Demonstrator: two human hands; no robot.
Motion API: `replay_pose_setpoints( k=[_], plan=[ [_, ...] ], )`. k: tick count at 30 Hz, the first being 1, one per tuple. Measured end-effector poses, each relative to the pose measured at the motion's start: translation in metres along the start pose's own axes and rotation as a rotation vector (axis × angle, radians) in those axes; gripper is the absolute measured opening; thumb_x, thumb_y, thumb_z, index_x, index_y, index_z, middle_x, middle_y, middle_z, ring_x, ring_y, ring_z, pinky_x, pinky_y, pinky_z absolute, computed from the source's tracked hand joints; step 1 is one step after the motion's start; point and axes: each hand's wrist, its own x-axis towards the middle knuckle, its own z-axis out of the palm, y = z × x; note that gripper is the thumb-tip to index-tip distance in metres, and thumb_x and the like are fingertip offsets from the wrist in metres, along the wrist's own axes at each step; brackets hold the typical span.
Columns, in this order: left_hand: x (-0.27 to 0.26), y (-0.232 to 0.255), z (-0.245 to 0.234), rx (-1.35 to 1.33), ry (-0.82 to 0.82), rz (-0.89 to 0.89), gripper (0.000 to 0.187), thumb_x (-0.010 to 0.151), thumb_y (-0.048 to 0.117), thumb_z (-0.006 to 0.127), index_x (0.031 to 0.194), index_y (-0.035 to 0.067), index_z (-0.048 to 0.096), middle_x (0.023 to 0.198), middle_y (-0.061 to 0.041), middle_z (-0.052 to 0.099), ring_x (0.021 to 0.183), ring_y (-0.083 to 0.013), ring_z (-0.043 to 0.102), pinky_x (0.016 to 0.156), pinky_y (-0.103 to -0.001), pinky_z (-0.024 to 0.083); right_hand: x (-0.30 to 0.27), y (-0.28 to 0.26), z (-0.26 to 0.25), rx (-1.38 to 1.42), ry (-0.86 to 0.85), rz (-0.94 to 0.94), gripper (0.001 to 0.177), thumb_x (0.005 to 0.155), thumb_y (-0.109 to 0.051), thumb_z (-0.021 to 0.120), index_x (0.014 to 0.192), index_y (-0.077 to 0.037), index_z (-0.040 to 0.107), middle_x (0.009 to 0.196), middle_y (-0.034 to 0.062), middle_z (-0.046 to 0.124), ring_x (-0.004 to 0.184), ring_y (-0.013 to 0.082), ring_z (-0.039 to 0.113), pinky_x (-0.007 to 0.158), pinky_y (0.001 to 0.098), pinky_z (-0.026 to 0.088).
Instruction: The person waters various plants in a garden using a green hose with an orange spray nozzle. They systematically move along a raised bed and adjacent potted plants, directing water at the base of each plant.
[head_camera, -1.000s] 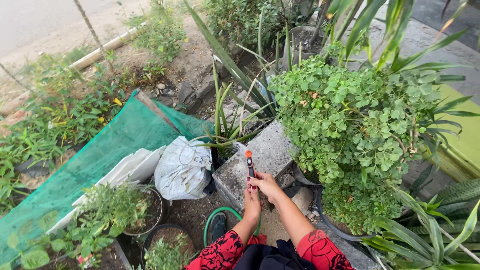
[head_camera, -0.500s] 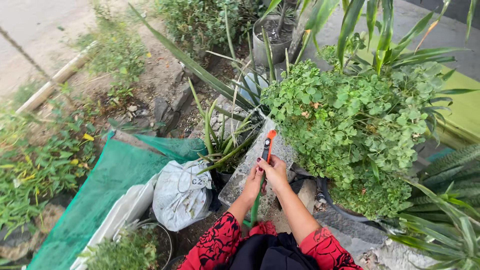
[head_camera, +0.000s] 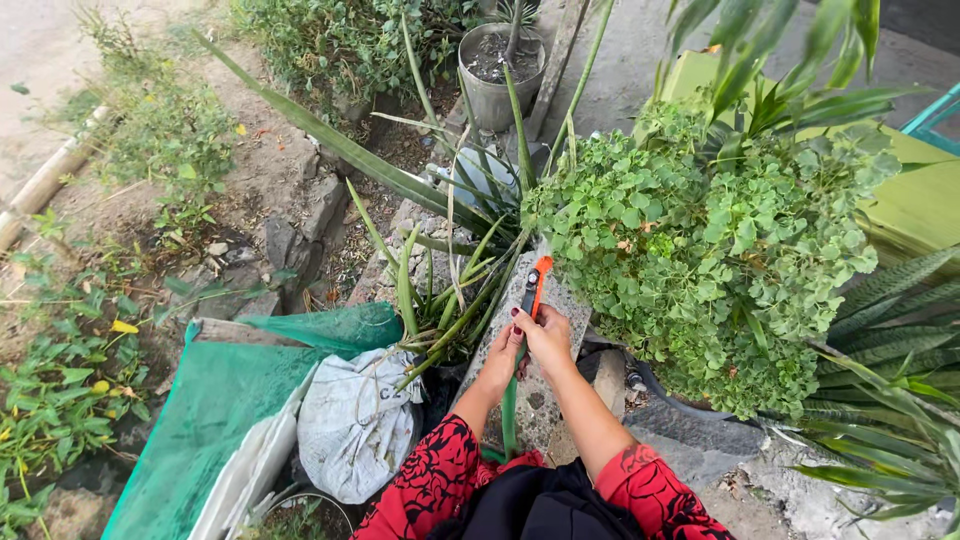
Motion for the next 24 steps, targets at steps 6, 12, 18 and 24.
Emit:
replay_pose_setpoints(
  k=[6,12,18,24],
  plan=[
    [0.007,0.010,-0.008,0.014,-0.002,-0.069,0.042,0.105,0.050,0.045,0.128,0.016,0.056,0.072,0.002,0.052,0.057,-0.0099,0.049,0.050,-0.028,0.042,0.001,-0.007,0.011,-0.133,0.048,-0.011,0.026,0.088,-0.022,0.077,0.096,0.002,0.072,0.079,0.0059,0.071,0.067,0.0130,0.060,0.059,0.0310,0.049],
    [0.015,0.012,-0.009,0.015,-0.016,-0.067,0.042,0.105,0.050,0.044,0.126,0.016,0.057,0.072,0.002,0.052,0.057,-0.0102,0.049,0.049,-0.028,0.041,0.006,-0.015,0.017,-0.140,0.076,0.058,0.028,0.086,-0.024,0.076,0.098,0.001,0.073,0.081,0.0067,0.072,0.067,0.0135,0.062,0.060,0.0318,0.050],
    [0.016,0.019,-0.010,0.027,-0.033,-0.087,0.044,0.104,0.054,0.044,0.125,0.017,0.056,0.074,0.002,0.052,0.059,-0.0097,0.049,0.051,-0.027,0.042,0.012,-0.016,0.017,-0.154,0.079,0.029,0.027,0.086,-0.025,0.076,0.097,-0.001,0.073,0.080,0.0064,0.073,0.066,0.0129,0.063,0.059,0.0315,0.052],
    [0.012,0.026,-0.007,0.057,-0.038,-0.066,0.043,0.105,0.053,0.043,0.121,0.015,0.056,0.074,0.002,0.052,0.059,-0.0100,0.049,0.051,-0.027,0.043,0.007,-0.024,0.018,-0.176,0.082,0.066,0.029,0.086,-0.027,0.077,0.095,0.000,0.072,0.075,0.0067,0.070,0.058,0.0135,0.061,0.050,0.0332,0.048]
  ],
)
